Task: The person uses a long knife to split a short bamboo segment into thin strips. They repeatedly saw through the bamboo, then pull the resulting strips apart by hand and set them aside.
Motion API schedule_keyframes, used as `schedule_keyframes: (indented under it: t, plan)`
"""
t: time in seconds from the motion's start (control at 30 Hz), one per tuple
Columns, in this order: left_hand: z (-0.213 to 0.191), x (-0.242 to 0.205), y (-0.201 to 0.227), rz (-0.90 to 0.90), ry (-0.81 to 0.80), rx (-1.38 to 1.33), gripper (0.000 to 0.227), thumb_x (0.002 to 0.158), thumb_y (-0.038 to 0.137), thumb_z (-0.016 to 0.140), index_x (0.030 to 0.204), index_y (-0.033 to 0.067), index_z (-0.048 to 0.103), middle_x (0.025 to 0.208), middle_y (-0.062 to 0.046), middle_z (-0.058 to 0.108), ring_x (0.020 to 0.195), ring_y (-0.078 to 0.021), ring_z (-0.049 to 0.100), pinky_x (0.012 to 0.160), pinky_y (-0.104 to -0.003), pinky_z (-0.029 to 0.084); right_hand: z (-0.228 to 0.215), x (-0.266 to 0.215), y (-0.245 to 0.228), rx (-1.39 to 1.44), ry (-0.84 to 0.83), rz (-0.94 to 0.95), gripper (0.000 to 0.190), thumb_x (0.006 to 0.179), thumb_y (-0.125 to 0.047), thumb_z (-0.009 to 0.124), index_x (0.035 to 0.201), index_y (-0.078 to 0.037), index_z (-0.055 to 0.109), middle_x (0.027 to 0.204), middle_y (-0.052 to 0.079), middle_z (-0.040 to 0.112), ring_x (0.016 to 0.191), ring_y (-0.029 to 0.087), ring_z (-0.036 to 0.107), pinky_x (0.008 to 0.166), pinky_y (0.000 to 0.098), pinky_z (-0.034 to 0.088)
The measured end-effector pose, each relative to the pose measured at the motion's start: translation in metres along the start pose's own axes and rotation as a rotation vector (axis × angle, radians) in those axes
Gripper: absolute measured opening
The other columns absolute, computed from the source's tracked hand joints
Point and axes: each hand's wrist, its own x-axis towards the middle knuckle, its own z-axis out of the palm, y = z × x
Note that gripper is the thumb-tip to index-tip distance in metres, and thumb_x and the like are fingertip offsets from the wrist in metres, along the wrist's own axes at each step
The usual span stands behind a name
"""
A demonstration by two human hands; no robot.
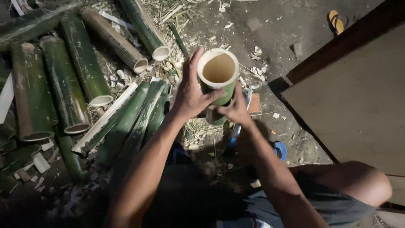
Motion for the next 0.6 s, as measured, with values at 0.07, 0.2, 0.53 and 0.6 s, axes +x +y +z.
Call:
schedule_keyframes:
  t: [0.07, 0.2, 0.53, 0.6]
  plan:
    - [0.012, -0.007, -0.009, -0.147, -0.172, -0.324, 0.133, 0.079, 0.064, 0.082, 0.165, 0.0124, -0.006, 0.164, -0.027, 0.032, 0.151, -0.0404, 0.042, 0.125, -0.056, 0.038, -0.020, -0.004, -0.011, 0.073, -0.071, 0.149, 0.119, 0.065, -0.011, 0.094, 0.158, 0.002, 0.021, 0.148, 0.022, 0.049, 0.137, 0.035, 0.053, 0.110, 0.0504, 0.045]
    - [0.036, -0.005, -0.018, -0.108, -0.169, -0.305, 0.138, 0.078, 0.056, 0.091, 0.166, 0.0110, -0.005, 0.164, -0.027, 0.038, 0.153, -0.0404, 0.045, 0.129, -0.055, 0.040, -0.044, -0.002, -0.011, 0.185, -0.043, 0.498, 0.116, 0.059, -0.018, 0.090, 0.156, -0.005, 0.028, 0.136, 0.019, 0.061, 0.114, 0.037, 0.063, 0.092, 0.0536, 0.050]
    - [0.042, -0.003, 0.024, 0.071, -0.385, -0.168, 0.127, 0.062, 0.025, 0.100, 0.158, 0.0083, 0.020, 0.157, -0.024, 0.042, 0.146, -0.0371, 0.047, 0.124, -0.049, 0.045, -0.097, -0.086, 0.123, 0.377, -0.035, 0.346, 0.078, 0.081, -0.029, 0.081, 0.145, 0.001, 0.050, 0.139, 0.016, 0.061, 0.125, 0.027, 0.062, 0.105, 0.0437, 0.050]
    - [0.040, -0.008, 0.026, 0.119, -0.457, -0.152, 0.127, 0.057, 0.020, 0.099, 0.157, 0.0091, 0.020, 0.157, -0.022, 0.042, 0.147, -0.0374, 0.045, 0.125, -0.050, 0.042, -0.083, -0.102, 0.163, 0.258, 0.067, 0.401, 0.071, 0.082, -0.028, 0.080, 0.141, 0.001, 0.052, 0.133, 0.016, 0.064, 0.119, 0.027, 0.063, 0.099, 0.0434, 0.052]
